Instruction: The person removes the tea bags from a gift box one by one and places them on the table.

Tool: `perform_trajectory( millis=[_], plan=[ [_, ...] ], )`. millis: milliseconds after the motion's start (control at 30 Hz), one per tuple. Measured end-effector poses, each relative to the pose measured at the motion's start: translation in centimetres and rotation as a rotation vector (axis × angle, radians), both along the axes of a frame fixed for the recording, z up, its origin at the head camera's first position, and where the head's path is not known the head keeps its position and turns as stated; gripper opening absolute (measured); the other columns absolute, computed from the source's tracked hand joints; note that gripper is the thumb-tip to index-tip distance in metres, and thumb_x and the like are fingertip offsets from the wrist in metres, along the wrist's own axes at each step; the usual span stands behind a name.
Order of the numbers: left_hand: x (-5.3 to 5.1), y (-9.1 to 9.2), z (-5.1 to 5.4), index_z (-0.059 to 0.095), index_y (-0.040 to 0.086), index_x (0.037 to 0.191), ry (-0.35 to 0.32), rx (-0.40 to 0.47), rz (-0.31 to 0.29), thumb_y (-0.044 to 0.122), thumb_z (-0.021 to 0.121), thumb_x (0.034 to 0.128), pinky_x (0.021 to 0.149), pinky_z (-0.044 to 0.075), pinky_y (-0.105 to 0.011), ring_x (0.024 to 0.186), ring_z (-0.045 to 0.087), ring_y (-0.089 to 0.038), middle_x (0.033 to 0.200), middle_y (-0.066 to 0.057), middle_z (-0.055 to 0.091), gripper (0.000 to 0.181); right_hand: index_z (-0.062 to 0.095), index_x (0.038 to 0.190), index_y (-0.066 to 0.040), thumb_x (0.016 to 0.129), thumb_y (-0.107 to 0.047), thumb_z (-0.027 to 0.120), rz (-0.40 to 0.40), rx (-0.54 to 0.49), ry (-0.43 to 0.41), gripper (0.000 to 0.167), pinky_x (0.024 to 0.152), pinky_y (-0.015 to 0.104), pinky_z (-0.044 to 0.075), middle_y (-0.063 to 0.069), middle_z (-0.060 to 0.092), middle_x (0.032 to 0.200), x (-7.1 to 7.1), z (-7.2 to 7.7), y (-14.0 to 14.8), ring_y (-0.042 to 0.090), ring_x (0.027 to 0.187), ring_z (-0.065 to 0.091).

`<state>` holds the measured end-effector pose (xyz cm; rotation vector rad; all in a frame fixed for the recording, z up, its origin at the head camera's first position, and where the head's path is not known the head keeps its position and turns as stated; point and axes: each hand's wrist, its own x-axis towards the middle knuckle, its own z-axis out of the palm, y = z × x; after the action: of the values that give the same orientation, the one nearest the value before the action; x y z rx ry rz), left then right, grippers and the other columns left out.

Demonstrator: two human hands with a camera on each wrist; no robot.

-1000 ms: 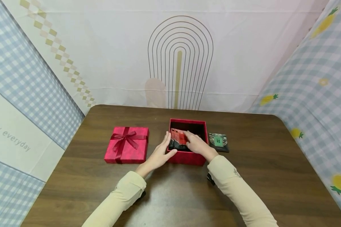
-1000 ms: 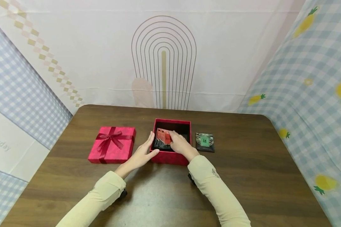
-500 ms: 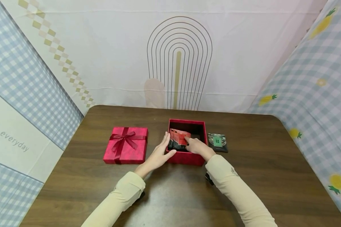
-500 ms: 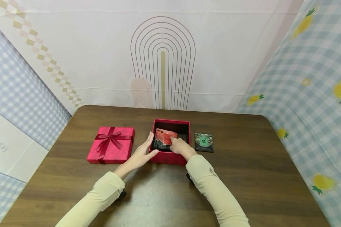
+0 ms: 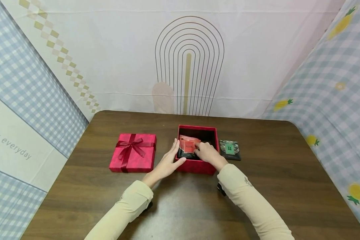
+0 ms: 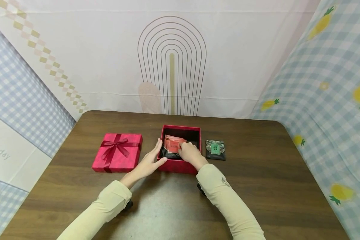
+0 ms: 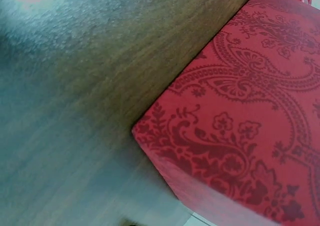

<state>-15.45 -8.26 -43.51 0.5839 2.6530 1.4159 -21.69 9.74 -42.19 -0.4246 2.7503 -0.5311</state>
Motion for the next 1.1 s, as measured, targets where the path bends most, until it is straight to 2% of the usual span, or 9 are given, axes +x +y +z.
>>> perform_trajectory(
  millis=[100, 267, 333, 467, 667, 767, 867, 967, 1100],
  plan=[
    [0.02, 0.03, 0.05, 0.013, -0.005, 0.143, -0.003, -0.004, 0.003, 0.019, 0.054, 0.0917, 0.109, 0.017, -0.045, 0.138, 0.009, -0.030, 0.151, -0.018, 0.003, 0.071, 0.057, 0.122, -0.005, 0.092, -0.018, 0.052, 0.000, -0.020, 0.022, 0.032, 0.060, 0.033, 0.042, 0.008, 0.053, 0.064, 0.09, 0.11, -0.05, 0.018, 0.058, 0.048],
    [-0.01, 0.00, 0.09, 0.012, -0.005, 0.143, -0.011, -0.005, -0.002, 0.019, 0.054, 0.0918, 0.109, 0.018, -0.045, 0.138, 0.009, -0.030, 0.151, -0.018, 0.003, 0.071, 0.053, 0.128, -0.004, 0.092, -0.018, 0.053, 0.009, -0.072, 0.100, 0.039, 0.060, 0.034, 0.045, 0.015, 0.063, 0.081, 0.18, 0.17, 0.02, 0.019, 0.061, 0.051],
    [-0.03, -0.02, 0.10, 0.012, -0.005, 0.143, -0.012, -0.003, -0.005, 0.019, 0.054, 0.0919, 0.109, 0.018, -0.045, 0.138, 0.009, -0.030, 0.151, -0.018, 0.002, 0.071, 0.055, 0.126, -0.003, 0.091, -0.016, 0.054, 0.007, -0.120, 0.141, 0.037, 0.056, 0.033, 0.044, 0.014, 0.064, 0.081, 0.18, 0.10, 0.12, 0.018, 0.058, 0.051],
    [-0.06, -0.09, 0.02, 0.012, -0.005, 0.143, -0.012, -0.004, -0.012, 0.019, 0.054, 0.0919, 0.109, 0.018, -0.046, 0.138, 0.009, -0.030, 0.151, -0.018, 0.002, 0.071, 0.059, 0.120, -0.003, 0.090, -0.014, 0.056, 0.013, -0.242, 0.206, 0.032, 0.058, 0.031, 0.047, 0.010, 0.066, 0.085, 0.12, -0.04, 0.31, 0.014, 0.061, 0.055],
    [-0.14, -0.11, -0.09, 0.012, -0.005, 0.143, -0.013, -0.008, -0.006, 0.019, 0.054, 0.0918, 0.109, 0.018, -0.045, 0.138, 0.010, -0.030, 0.151, -0.018, 0.003, 0.071, 0.054, 0.125, -0.001, 0.092, -0.015, 0.053, 0.139, -0.296, 0.128, 0.036, 0.071, 0.036, 0.049, 0.013, 0.065, 0.095, 0.18, 0.22, 0.54, 0.018, 0.072, 0.059],
    [-0.14, -0.11, -0.09, 0.012, -0.003, 0.144, -0.016, -0.013, -0.005, 0.020, 0.054, 0.0921, 0.109, 0.018, -0.045, 0.138, 0.010, -0.028, 0.151, -0.016, 0.003, 0.071, 0.054, 0.125, 0.000, 0.092, -0.015, 0.053, 0.202, -0.305, 0.098, 0.036, 0.082, 0.041, 0.048, 0.016, 0.061, 0.114, 0.17, 0.20, 0.67, 0.024, 0.090, 0.060],
    [-0.11, -0.12, -0.12, 0.012, -0.003, 0.144, -0.017, -0.013, -0.007, 0.021, 0.054, 0.0922, 0.109, 0.018, -0.045, 0.138, 0.010, -0.028, 0.152, -0.016, 0.002, 0.071, 0.054, 0.124, 0.001, 0.092, -0.013, 0.052, 0.247, -0.328, 0.086, 0.035, 0.088, 0.044, 0.046, 0.018, 0.057, 0.121, 0.10, 0.07, 0.79, 0.029, 0.101, 0.058],
    [-0.12, -0.12, -0.16, 0.012, -0.003, 0.144, -0.017, -0.014, -0.006, 0.022, 0.054, 0.0923, 0.109, 0.018, -0.046, 0.138, 0.010, -0.029, 0.152, -0.016, 0.002, 0.071, 0.054, 0.125, 0.001, 0.092, -0.014, 0.051, 0.265, -0.337, 0.080, 0.036, 0.087, 0.044, 0.046, 0.018, 0.057, 0.120, 0.01, -0.01, 0.81, 0.029, 0.101, 0.059],
    [-0.11, -0.14, -0.22, 0.012, -0.003, 0.144, -0.021, -0.013, -0.006, 0.022, 0.053, 0.0924, 0.109, 0.018, -0.046, 0.138, 0.010, -0.029, 0.152, -0.016, 0.002, 0.071, 0.053, 0.127, -0.001, 0.092, -0.016, 0.053, 0.241, -0.342, 0.062, 0.038, 0.084, 0.042, 0.047, 0.016, 0.059, 0.118, -0.04, 0.07, 0.81, 0.025, 0.095, 0.059]
  ],
)
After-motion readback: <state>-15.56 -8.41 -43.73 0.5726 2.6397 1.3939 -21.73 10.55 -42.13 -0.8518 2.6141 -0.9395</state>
